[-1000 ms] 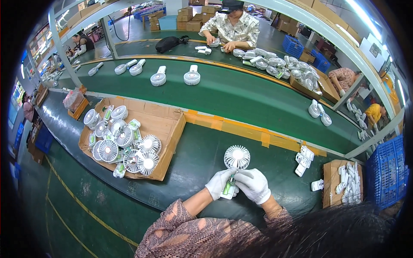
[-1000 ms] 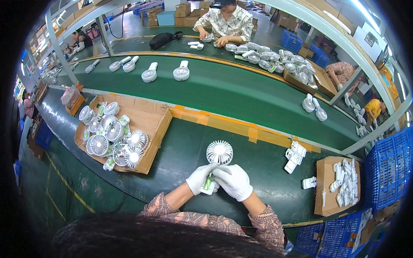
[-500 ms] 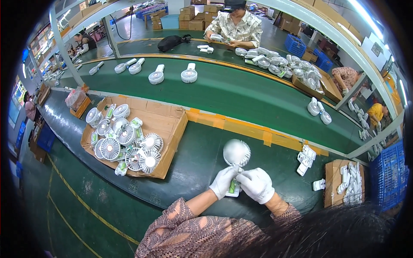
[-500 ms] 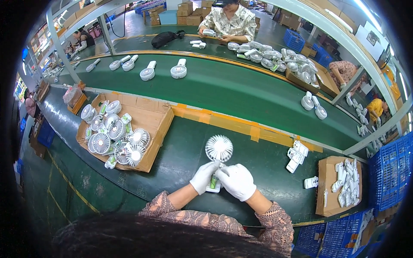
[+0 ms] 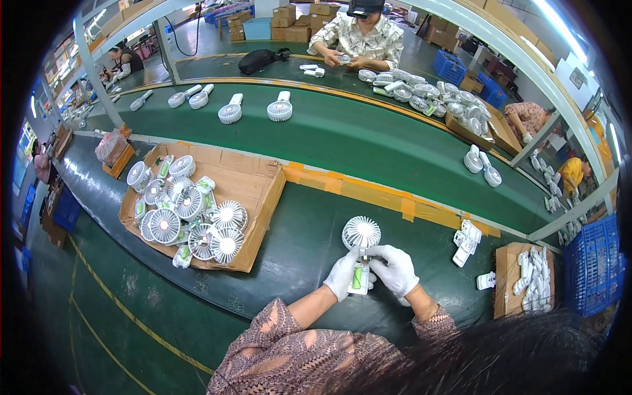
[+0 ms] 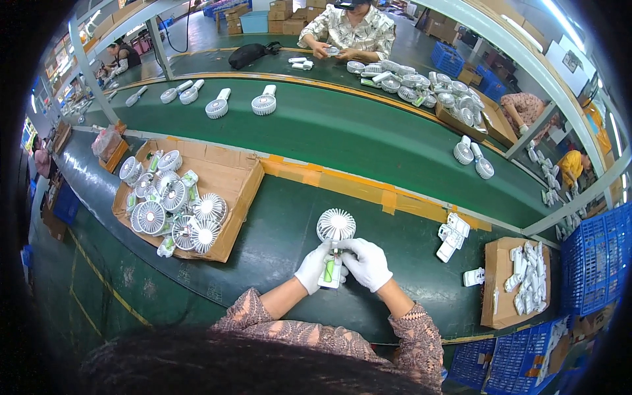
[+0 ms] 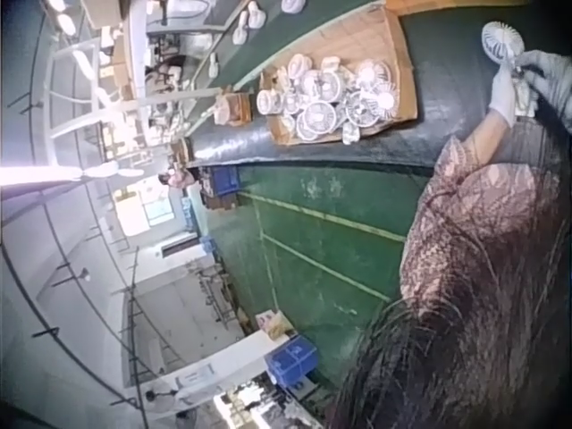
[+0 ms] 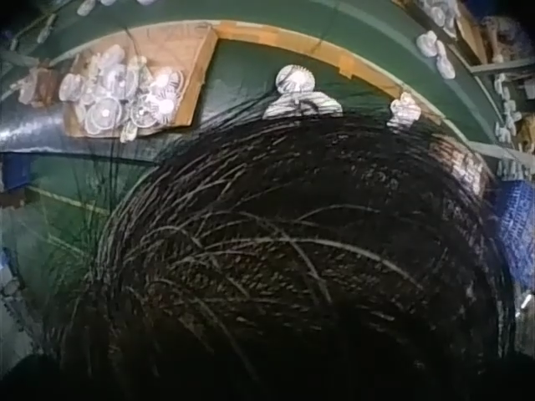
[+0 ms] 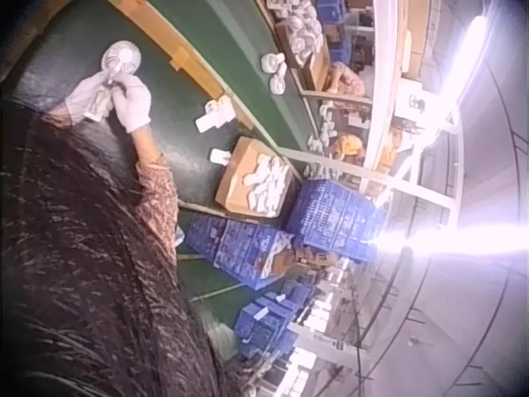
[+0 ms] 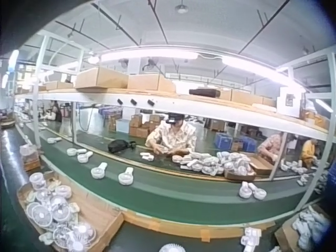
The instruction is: The person assembles handheld electric fans by hand, joining fan housings, fan bases, fan blades, and plastic components.
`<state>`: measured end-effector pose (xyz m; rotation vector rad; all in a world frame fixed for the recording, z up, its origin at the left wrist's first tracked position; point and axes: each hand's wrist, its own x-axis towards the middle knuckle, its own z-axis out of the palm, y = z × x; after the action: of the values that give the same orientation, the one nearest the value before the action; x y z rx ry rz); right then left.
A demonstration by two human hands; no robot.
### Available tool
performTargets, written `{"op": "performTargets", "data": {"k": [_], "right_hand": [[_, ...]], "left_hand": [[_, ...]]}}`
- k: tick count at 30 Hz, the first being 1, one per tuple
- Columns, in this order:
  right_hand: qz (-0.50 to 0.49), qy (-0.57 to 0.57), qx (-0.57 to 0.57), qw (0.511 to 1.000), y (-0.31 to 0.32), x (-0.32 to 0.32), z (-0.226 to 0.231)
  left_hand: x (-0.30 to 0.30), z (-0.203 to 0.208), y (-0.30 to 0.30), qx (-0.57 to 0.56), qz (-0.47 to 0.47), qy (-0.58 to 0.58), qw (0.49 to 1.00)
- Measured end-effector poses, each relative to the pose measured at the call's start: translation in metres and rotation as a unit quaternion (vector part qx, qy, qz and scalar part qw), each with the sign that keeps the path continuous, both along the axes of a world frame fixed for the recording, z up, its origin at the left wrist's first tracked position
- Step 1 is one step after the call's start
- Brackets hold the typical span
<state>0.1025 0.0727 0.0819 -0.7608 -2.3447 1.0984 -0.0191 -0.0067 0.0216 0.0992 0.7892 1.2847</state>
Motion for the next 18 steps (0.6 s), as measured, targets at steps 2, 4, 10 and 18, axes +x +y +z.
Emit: {"op": "performTargets", "data": {"k": [2, 4, 10, 18], "right_hand": [[0.011, -0.063, 0.132, 0.989, 0.007, -0.001, -0.002], [0.017, -0.07, 0.151, 0.986, 0.012, -0.002, -0.008], [0.028, -0.029, 0.115, 0.993, 0.015, 0.0, -0.022], [0.029, -0.076, 0.287, 0.954, 0.007, -0.006, -0.019]], "left_hand": [[-0.002, -0.005, 0.001, 0.007, 0.005, -0.003, 1.0], [-0.003, -0.008, 0.0, 0.012, 0.01, -0.005, 1.0], [-0.006, -0.008, -0.002, 0.004, 0.01, 0.025, 1.0], [-0.008, -0.007, -0.002, 0.003, -0.008, 0.045, 0.999]]}}
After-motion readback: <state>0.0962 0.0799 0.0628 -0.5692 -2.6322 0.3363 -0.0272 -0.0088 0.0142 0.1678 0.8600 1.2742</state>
